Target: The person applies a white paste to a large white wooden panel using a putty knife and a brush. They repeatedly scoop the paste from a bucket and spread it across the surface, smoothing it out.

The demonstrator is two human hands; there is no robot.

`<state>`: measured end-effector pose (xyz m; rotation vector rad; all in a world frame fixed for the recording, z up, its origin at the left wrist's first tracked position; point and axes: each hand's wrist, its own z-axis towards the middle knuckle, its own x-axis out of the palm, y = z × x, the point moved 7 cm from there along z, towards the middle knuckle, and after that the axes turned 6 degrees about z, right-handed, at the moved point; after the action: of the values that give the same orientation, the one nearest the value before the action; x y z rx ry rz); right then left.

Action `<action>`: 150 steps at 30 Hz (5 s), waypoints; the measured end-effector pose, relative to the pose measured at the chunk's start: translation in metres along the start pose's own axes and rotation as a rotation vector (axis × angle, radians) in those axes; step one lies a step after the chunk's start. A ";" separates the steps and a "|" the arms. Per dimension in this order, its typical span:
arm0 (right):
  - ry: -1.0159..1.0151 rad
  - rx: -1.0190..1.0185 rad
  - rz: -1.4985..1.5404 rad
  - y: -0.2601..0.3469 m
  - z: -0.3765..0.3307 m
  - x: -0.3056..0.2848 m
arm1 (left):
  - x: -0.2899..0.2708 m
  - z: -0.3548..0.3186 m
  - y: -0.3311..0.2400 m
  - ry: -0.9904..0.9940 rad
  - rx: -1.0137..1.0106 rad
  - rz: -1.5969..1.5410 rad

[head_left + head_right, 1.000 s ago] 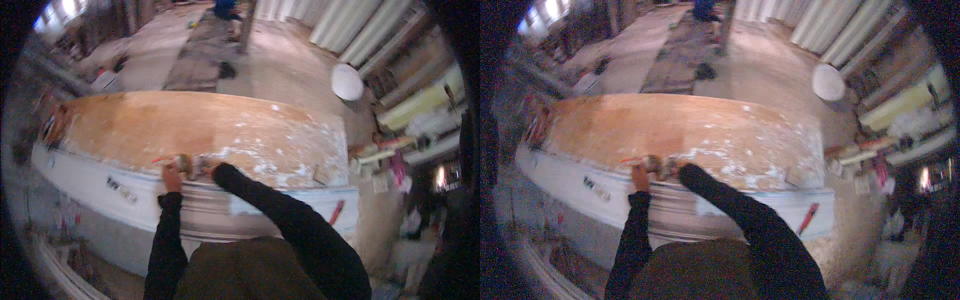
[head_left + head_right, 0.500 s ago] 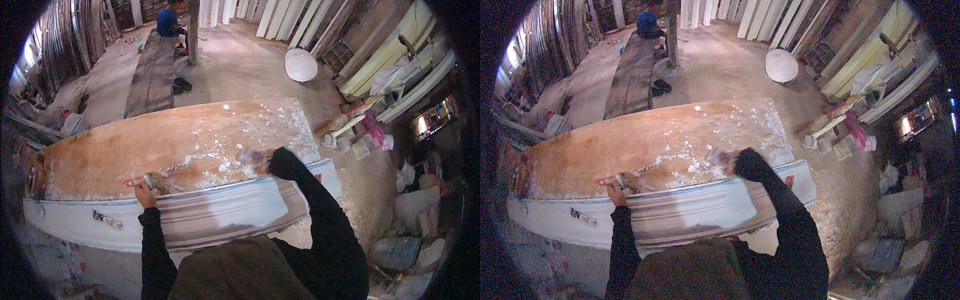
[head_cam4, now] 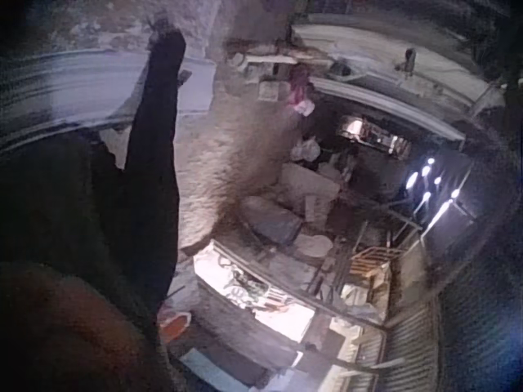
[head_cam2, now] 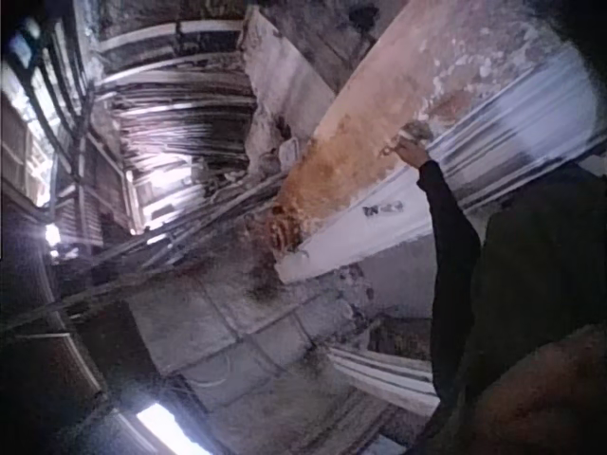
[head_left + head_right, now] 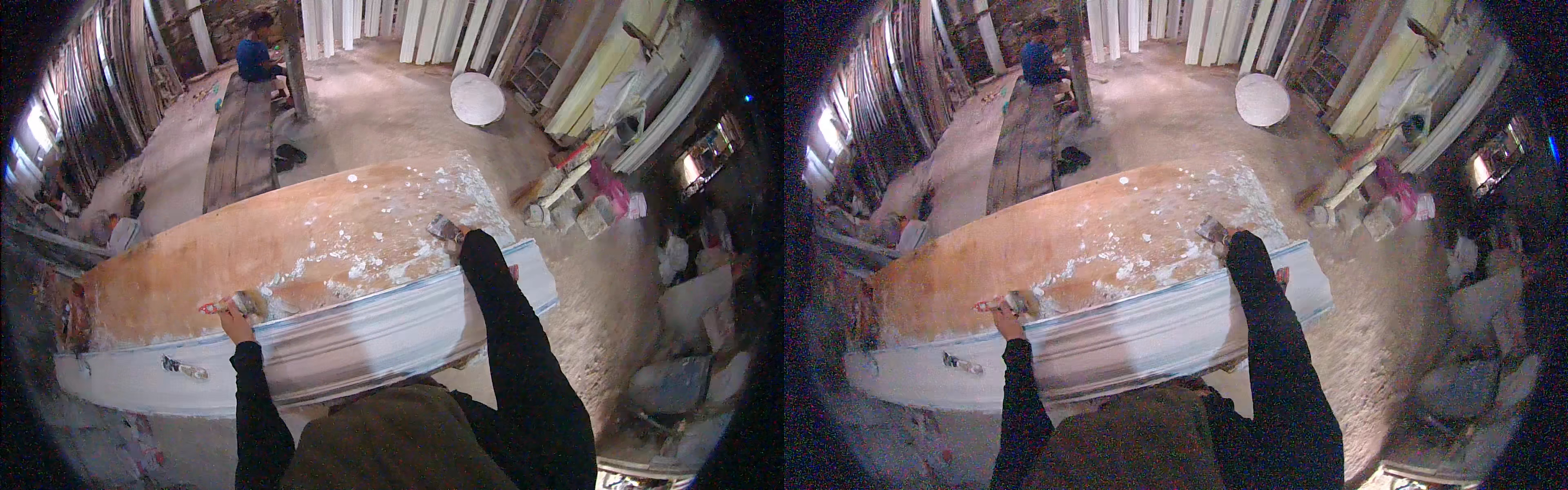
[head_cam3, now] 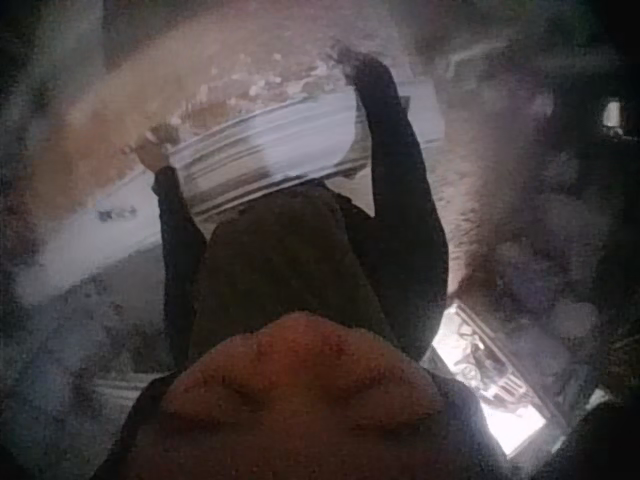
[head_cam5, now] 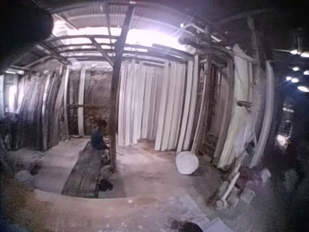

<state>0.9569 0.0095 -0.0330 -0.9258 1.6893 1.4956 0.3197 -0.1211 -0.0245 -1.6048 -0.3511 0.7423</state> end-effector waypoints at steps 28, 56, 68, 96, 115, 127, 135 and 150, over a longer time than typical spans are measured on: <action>-1.578 0.657 1.297 0.145 -0.814 0.072 | 0.173 -0.367 -0.180 1.143 0.435 -0.396; -1.386 1.960 0.031 0.294 -1.238 0.201 | -0.336 -0.965 -0.007 3.156 0.597 -0.225; -1.782 1.340 0.501 0.253 -1.236 0.215 | -0.183 -0.833 -0.014 2.832 0.523 -0.088; 0.109 -0.255 0.270 0.299 -0.332 0.070 | -0.118 -0.031 -0.085 0.265 0.191 -0.200; 0.233 -0.325 0.291 0.218 -0.251 -0.018 | 0.192 -0.097 -0.118 0.506 0.539 0.647; 0.244 -0.261 0.246 0.232 -0.175 -0.037 | 0.051 -0.004 -0.107 0.153 0.458 0.939; 0.255 -0.342 -0.019 0.218 -0.103 -0.012 | 0.237 -0.104 -0.095 0.698 0.800 0.625; 0.436 -0.213 0.107 0.207 -0.079 0.008 | 0.175 -0.006 -0.088 0.272 0.901 0.986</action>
<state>0.7715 -0.0524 0.0723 -1.3735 1.9315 1.6546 0.4710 -0.0023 0.0145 -0.8968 0.9383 1.1599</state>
